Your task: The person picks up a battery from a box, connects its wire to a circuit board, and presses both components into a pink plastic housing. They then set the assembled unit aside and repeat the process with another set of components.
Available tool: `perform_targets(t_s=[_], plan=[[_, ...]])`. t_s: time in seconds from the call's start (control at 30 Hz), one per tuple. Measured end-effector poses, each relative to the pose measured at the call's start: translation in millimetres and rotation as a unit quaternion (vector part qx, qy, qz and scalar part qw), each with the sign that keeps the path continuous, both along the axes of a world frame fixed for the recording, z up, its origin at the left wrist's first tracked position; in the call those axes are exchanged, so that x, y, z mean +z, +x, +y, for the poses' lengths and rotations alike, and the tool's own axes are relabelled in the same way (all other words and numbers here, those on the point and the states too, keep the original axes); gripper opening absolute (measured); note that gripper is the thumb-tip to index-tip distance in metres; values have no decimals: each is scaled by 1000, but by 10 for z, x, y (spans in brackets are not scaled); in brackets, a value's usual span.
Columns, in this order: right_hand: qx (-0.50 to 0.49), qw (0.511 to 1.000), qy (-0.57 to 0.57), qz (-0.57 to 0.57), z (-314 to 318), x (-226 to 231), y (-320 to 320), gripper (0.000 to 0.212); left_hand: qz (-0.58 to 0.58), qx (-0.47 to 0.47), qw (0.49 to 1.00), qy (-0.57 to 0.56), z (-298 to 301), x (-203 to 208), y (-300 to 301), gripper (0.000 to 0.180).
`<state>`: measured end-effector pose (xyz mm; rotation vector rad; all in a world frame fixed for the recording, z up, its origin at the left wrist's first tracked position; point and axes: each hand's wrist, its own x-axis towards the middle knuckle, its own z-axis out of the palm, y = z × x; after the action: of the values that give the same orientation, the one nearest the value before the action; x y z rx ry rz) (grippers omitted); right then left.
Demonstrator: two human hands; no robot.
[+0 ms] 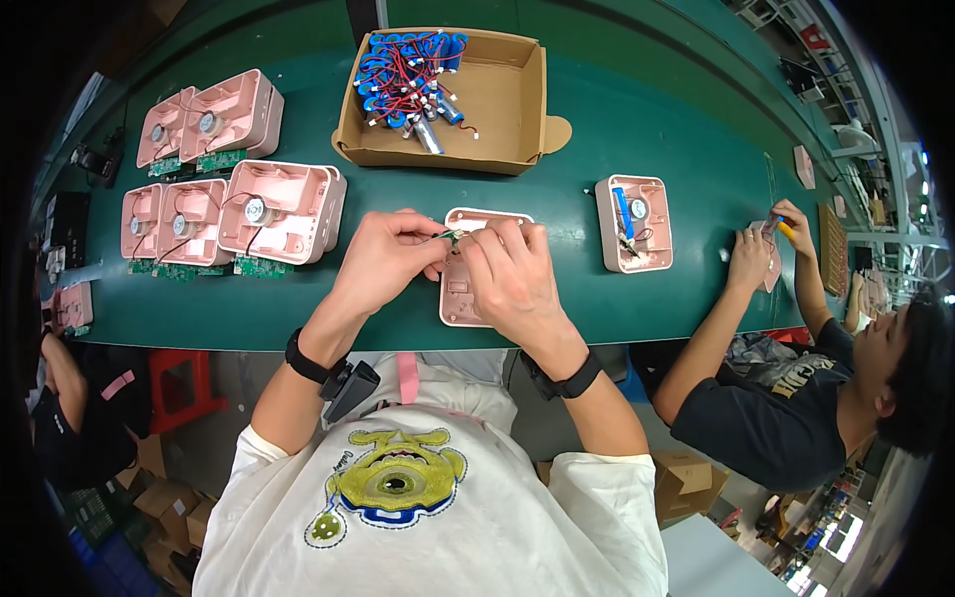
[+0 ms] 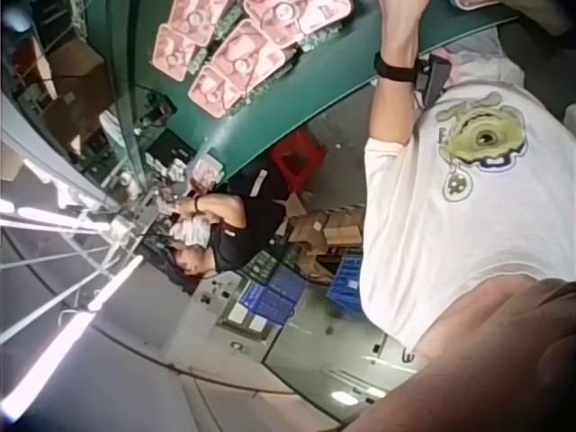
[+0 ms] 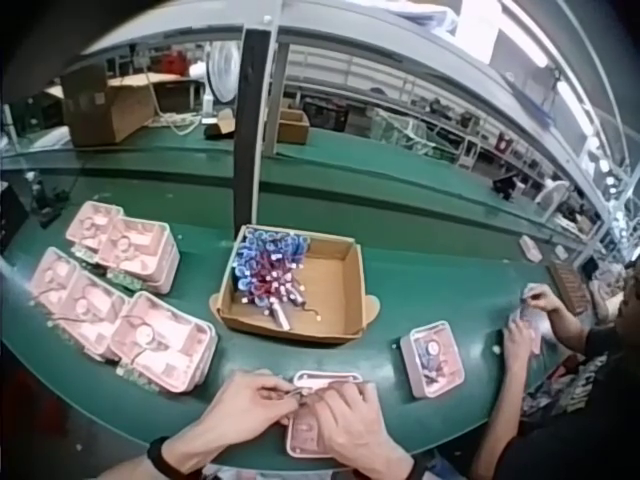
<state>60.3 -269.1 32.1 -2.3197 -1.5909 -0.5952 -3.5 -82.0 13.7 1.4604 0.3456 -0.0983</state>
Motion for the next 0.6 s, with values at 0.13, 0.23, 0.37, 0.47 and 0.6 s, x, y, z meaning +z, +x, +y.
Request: perform_targets(t_s=[0.13, 0.23, 0.37, 0.47, 0.6], plan=[[-2, 1000, 19, 13, 29, 16, -3, 22, 4, 8, 999, -45, -36, -10, 5, 18], [-3, 999, 23, 23, 48, 36, -14, 21, -3, 14, 998, -64, -41, -14, 1, 18], [-11, 999, 25, 38, 52, 110, 34, 18, -33, 25, 998, -57, -59, -50, -44, 19], [39, 996, 27, 76, 62, 483, 313, 20, -63, 52, 996, -33, -76, -124, -135, 21], [-50, 998, 29, 10, 216, 625, 899, 25, -111, 61, 990, 63, -180, -94, -201, 21]])
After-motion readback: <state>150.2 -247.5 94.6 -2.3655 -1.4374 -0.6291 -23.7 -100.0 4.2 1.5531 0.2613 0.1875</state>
